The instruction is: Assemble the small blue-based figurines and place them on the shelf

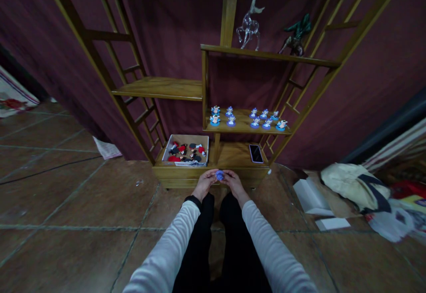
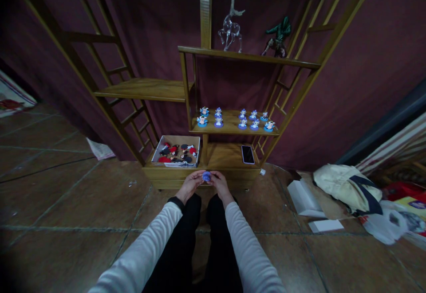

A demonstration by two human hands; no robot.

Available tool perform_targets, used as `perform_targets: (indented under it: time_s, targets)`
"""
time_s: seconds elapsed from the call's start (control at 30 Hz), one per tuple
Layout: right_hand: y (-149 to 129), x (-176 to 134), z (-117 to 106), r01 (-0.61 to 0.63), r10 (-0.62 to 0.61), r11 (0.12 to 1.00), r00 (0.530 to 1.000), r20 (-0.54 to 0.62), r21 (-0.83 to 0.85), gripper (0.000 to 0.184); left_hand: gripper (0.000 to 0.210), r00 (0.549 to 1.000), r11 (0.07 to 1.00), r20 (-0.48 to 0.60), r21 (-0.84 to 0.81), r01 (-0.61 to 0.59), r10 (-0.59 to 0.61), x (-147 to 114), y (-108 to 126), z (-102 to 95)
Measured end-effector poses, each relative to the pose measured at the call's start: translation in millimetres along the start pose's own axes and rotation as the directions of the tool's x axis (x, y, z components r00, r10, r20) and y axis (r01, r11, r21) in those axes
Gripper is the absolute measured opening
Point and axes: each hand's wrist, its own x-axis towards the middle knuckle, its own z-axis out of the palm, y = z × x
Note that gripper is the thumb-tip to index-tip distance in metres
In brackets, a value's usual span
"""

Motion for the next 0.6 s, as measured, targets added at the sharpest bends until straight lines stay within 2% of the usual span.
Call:
perform_targets:
  time_s: [0.3, 0.6]
  targets:
    - [-1.7, -0.6, 0.7, -0.014, 0.014, 1.0, 1.0, -0.025, -0.023, 0.034, 0.037, 1.0, 1.0, -0.004, 0.029, -0.002, 0.002, 0.3, 0.1, 0.8]
    - [-2.2, -0.4, 1.9, -0.027, 0.031, 0.997, 0.998, -0.051, 0.075, 0.032, 0.037, 0.997, 0.997, 0.04, 0.026, 0.068, -0.069, 0.5, 0.3, 4.2]
